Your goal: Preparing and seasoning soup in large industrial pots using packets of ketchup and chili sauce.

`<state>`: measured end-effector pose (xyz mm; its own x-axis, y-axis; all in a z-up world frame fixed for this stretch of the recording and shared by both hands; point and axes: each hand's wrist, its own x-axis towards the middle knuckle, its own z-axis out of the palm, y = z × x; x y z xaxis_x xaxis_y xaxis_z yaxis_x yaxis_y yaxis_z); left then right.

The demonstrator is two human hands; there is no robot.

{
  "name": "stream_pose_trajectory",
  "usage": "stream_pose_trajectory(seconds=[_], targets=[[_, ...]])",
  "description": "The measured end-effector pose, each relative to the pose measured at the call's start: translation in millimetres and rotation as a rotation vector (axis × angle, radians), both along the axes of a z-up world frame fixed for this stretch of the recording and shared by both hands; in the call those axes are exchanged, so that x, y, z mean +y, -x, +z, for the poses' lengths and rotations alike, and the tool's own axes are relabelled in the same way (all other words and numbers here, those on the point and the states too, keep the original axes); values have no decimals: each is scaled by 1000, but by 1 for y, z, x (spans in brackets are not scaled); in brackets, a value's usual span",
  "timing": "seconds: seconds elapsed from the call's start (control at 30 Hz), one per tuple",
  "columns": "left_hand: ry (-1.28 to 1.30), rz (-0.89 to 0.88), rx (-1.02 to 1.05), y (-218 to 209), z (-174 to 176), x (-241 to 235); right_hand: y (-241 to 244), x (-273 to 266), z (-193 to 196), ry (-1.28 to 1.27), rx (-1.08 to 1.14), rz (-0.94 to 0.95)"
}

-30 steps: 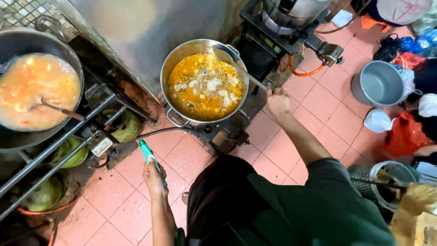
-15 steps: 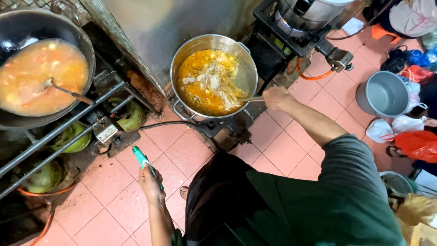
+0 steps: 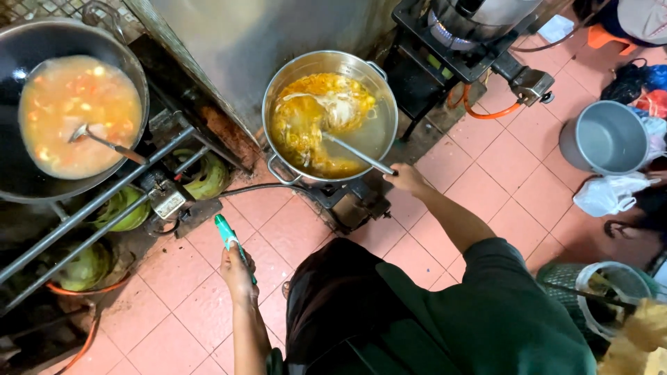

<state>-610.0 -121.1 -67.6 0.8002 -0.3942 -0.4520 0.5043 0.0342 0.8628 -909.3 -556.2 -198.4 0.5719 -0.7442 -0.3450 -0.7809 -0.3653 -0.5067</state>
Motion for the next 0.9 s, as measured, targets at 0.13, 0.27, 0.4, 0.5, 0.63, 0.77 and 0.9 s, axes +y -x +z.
stream_pose_trajectory(seconds=[0.13,0.27,0.4,0.5,0.63,0.77,0.9], targets=[[-21,-10,7,-2,-2,-10,4,-2,18,-36,-66,-138],[1,-47,9,-3,-4,-20,8,-11,43,145,-63,-154],[14,-75,13,-3,1,-32,3,-28,87,401,140,-102],[9,-96,-2,0,7,-39,-6,-36,122,626,216,-2],[-18,-93,9,1,5,-41,-19,-61,111,937,215,119],[-14,-80,10,6,-2,-36,-46,-97,64,1107,339,286],[-20,-43,41,8,-19,-28,-88,-129,-11,1018,532,374]])
